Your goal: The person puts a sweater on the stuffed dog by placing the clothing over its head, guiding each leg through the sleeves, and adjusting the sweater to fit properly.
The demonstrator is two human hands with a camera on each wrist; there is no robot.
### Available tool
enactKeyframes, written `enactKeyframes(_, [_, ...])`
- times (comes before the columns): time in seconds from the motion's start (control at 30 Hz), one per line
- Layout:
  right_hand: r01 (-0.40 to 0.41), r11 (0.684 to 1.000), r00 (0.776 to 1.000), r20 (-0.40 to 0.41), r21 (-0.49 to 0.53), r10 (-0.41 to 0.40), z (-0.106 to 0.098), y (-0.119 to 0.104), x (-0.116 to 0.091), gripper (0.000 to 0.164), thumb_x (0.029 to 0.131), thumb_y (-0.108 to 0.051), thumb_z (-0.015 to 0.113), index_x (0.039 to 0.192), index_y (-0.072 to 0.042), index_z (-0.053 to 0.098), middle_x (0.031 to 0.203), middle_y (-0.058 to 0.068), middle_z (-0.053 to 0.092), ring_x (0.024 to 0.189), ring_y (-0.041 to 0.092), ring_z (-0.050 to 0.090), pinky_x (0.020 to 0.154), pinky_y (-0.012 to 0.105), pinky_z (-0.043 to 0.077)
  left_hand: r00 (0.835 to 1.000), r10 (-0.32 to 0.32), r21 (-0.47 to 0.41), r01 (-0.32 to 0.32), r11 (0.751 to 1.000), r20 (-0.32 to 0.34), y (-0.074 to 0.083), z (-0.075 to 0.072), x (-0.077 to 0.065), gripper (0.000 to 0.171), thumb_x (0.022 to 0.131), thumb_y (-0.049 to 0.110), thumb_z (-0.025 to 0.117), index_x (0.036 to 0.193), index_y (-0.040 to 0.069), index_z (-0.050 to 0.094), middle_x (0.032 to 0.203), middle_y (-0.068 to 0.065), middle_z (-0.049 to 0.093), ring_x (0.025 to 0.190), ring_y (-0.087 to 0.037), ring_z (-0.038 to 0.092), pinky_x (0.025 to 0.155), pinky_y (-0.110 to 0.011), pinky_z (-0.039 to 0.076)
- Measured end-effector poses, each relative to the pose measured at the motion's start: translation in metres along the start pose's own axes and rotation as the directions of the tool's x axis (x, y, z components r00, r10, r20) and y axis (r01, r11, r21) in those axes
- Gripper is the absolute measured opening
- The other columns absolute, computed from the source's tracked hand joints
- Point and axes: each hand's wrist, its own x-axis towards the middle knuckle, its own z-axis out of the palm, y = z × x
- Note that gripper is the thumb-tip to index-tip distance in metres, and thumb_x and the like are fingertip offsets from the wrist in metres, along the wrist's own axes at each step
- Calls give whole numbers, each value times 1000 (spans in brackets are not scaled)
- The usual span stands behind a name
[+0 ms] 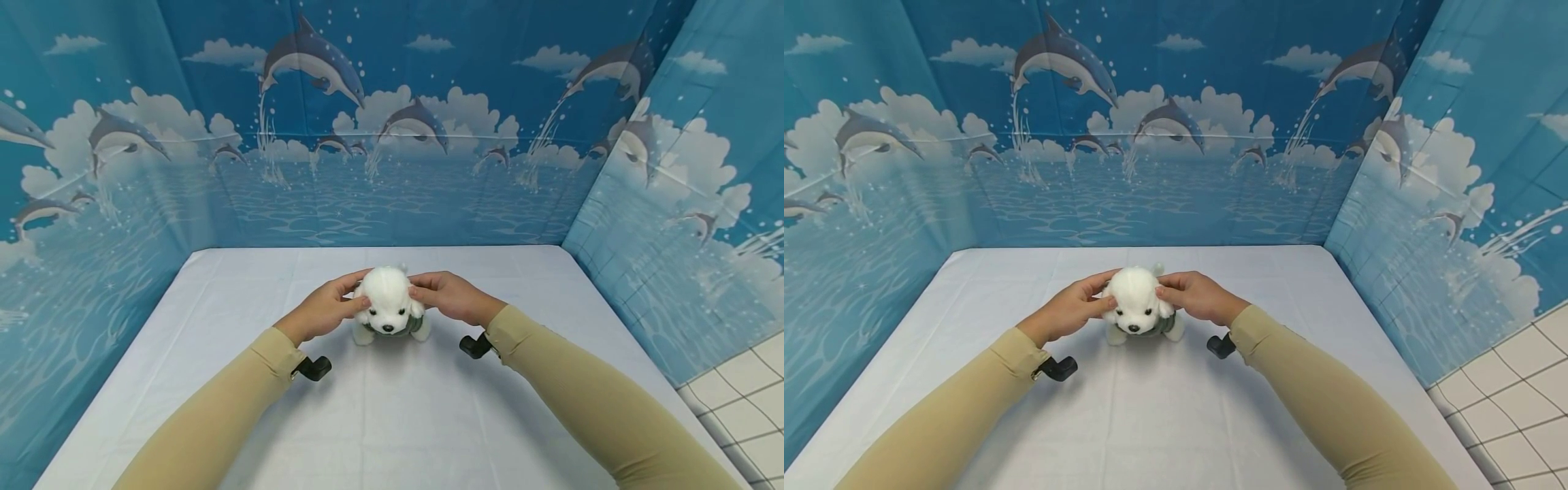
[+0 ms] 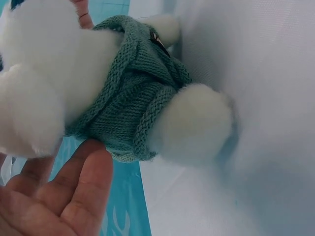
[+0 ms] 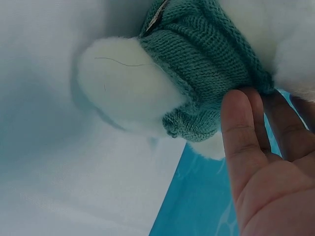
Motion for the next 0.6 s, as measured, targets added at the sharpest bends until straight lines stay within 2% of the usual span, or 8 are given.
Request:
enactKeyframes(0.3, [23,999,1000,20,26,-23,-3,0,-3,60,109,-38,59,161,-12,43,165,11,46,145,35,53,115,46,49,999,18,-4,-18,1000,36,0,-5,-3,67,106,35,66,164,36,34,171,2,33,150,-30,46,116,-51,47])
enactKeyframes(0.47, [31,999,999,18,15,-31,-5,0,-5,61,109,-40,60,161,-13,44,168,10,41,151,36,46,118,50,46,999,25,4,-25,1000,48,3,-8,-7,72,103,39,70,165,36,33,170,0,35,151,-31,46,118,-53,46])
enactKeyframes(0.6, [28,1000,1000,-3,-1,-28,-9,-1,-9,59,109,-40,58,160,-14,45,168,11,41,150,38,46,120,53,43,999,25,45,-27,999,39,2,-13,-11,71,103,44,68,165,36,33,168,-2,38,153,-31,44,120,-56,42])
